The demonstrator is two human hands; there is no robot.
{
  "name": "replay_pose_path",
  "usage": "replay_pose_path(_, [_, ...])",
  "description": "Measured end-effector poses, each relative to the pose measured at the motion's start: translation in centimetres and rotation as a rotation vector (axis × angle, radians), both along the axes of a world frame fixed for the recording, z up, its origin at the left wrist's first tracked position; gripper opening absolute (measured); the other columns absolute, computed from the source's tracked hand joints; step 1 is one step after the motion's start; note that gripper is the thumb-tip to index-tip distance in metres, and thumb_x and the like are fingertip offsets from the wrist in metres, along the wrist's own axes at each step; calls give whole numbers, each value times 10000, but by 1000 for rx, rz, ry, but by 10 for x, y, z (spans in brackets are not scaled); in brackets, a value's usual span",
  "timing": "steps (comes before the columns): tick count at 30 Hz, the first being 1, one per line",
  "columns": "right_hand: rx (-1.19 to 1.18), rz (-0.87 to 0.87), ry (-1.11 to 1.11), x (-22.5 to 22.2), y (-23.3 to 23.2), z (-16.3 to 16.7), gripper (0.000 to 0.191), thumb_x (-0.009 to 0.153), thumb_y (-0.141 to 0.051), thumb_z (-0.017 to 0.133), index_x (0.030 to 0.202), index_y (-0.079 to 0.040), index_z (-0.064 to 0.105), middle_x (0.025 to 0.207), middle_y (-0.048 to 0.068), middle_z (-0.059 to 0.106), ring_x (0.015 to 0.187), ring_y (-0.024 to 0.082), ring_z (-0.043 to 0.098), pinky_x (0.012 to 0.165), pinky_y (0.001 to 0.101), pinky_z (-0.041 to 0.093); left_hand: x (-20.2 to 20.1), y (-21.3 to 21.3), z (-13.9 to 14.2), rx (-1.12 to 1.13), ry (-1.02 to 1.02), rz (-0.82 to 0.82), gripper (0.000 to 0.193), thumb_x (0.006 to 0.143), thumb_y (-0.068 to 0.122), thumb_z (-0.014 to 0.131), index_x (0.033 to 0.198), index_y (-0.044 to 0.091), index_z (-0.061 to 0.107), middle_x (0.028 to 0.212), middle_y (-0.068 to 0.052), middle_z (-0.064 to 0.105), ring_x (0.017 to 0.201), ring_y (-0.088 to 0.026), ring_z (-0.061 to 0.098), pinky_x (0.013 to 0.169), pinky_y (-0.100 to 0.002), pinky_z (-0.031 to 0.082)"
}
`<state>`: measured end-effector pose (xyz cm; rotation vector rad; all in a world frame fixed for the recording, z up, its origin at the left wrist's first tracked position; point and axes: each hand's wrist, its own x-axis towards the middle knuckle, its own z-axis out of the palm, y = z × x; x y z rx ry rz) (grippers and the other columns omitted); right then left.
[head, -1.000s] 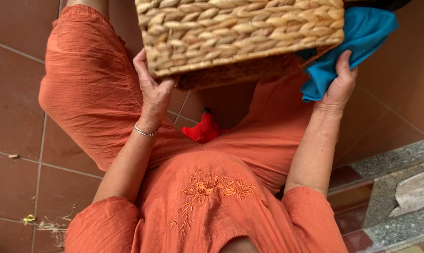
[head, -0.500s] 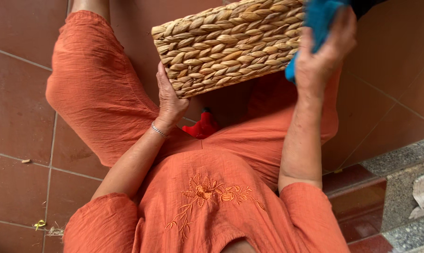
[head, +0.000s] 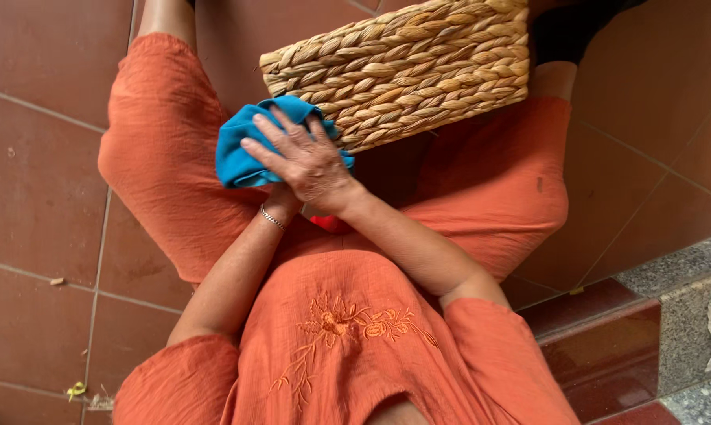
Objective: The person sits on a tiled floor and wipes a rectangular woven basket with a blue cloth. They clean the exterior and interior surfaces, then place the basket on a stack of similar baskets.
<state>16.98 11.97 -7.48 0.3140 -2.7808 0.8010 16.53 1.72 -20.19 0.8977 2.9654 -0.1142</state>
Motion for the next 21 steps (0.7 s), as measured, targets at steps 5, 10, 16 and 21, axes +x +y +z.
replay_pose_path(5, [280, -387, 119, 26, 144, -13, 588, 986, -15, 630, 1554, -121, 520, 1544, 115, 536, 1282, 275, 541, 1142, 470, 416, -25, -16, 40, 903, -821, 264, 992, 909, 96, 671, 1632, -22, 2, 1481, -142, 535, 1349, -311, 586, 1093, -357, 508])
replay_pose_path(10, [497, -950, 54, 57, 278, -17, 609, 1060, -162, 789, 1585, -206, 482, 1509, 85, 539, 1188, 285, 491, 968, 442, 497, -35, 2, 70, 811, -547, -37, 733, 889, 29, 746, 1532, 19, 393, 1648, -294, 132, 1320, -410, 556, 1057, -415, 521])
replay_pose_path(16, [713, -800, 34, 13, 157, -20, 662, 874, 29, 556, 1511, -104, 433, 1532, 68, 525, 1337, 232, 564, 1127, 439, 511, -37, -9, 45, 701, -452, -140, 552, 908, 88, 768, 1431, 155, 604, 1649, -252, 129, 1354, -383, 530, 1112, -407, 495])
replay_pose_path(21, [290, -374, 129, -3, 8, -3, 448, 1046, -170, 546, 1493, -180, 563, 1529, 107, 525, 1190, 268, 528, 921, 391, 427, -28, -20, 12, 516, -399, -169, 573, 964, 214, 780, 1475, 92, 549, 1498, -114, 502, 1398, -335, 564, 1143, -443, 490])
